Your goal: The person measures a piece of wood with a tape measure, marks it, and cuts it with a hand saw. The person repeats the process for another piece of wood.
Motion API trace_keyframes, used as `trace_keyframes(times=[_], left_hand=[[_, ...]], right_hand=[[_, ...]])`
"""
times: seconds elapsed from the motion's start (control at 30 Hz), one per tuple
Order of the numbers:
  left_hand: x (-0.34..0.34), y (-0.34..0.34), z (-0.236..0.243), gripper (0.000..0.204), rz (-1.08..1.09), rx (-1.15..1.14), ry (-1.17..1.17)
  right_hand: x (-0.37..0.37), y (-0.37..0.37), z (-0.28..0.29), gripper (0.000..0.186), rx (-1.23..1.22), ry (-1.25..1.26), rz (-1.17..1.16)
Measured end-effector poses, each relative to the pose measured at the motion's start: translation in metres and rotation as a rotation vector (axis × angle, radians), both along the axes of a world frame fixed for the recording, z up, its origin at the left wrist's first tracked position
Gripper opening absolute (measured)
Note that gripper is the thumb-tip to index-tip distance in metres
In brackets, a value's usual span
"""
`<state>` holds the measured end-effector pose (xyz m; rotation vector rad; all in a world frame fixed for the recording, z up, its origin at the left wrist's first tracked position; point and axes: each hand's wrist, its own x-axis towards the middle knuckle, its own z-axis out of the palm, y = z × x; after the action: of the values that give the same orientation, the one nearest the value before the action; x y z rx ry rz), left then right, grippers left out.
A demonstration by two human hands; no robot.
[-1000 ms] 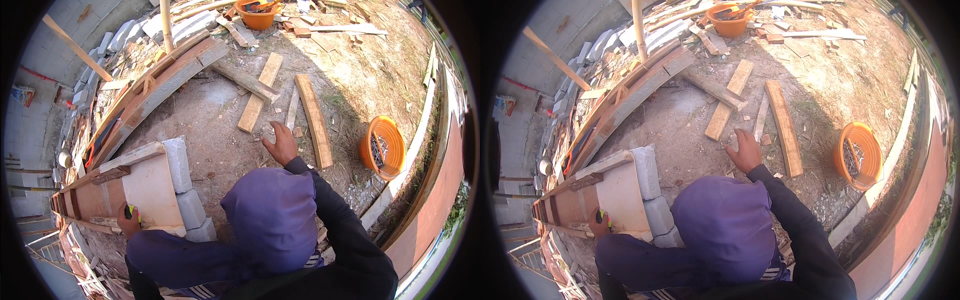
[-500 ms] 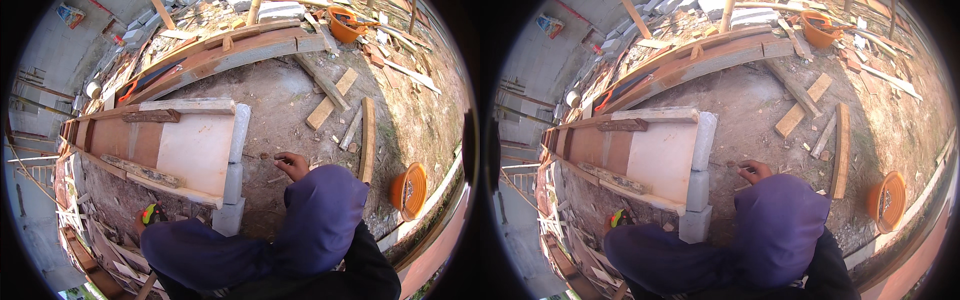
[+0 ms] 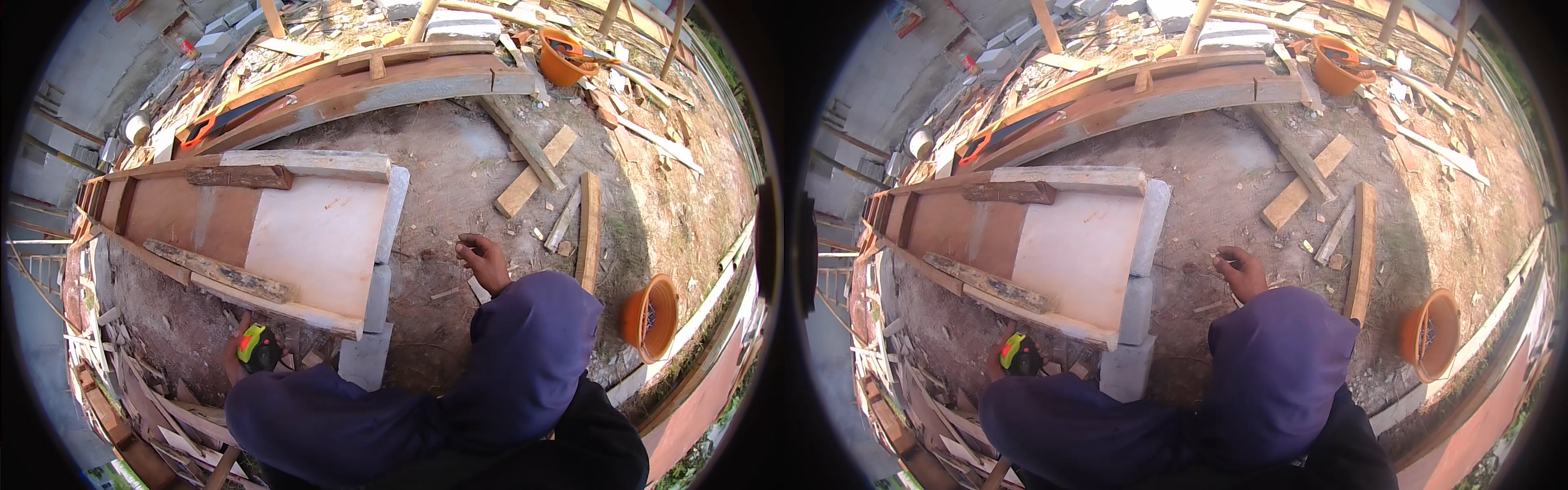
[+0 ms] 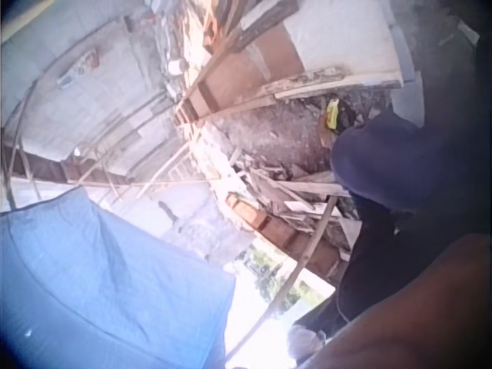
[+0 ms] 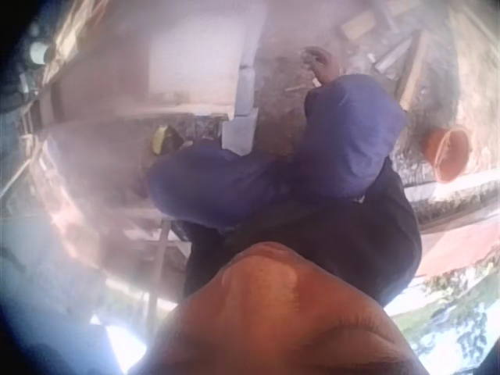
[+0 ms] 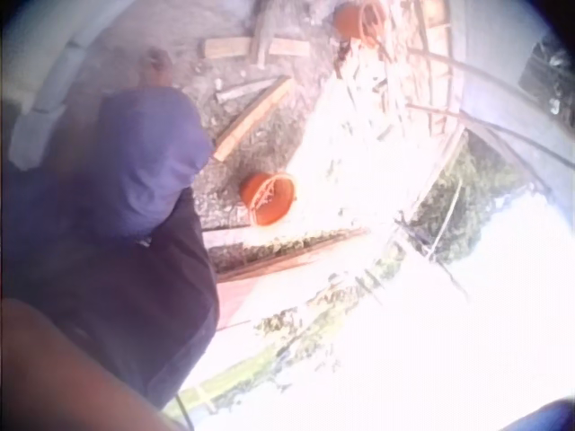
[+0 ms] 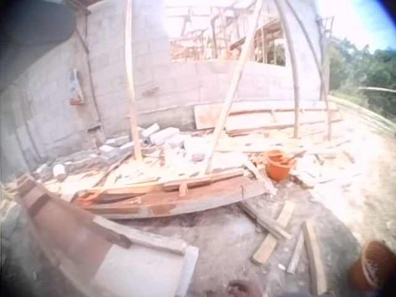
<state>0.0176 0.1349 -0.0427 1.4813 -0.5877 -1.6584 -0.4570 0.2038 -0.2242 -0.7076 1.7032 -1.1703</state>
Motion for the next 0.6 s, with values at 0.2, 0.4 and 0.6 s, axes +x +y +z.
trace_keyframes(times=[0.2,0.4,0.6], left_hand=[[0.008,-0.044,0.001,0.049,-0.056,0.196,0.023],[-0.009,-0.066,0.017,0.046,-0.139,0.243,-0.185],[-0.027,-0.056,0.022,0.041,-0.034,0.166,-0.403]], right_hand=[[-0.129,0.042,-0.059,0.058,0.1,0.443,-0.39],[-0.162,0.008,-0.032,0.087,0.324,0.919,-0.329],[-0.146,-0.058,-0.012,0.11,0.447,0.768,-0.301]])
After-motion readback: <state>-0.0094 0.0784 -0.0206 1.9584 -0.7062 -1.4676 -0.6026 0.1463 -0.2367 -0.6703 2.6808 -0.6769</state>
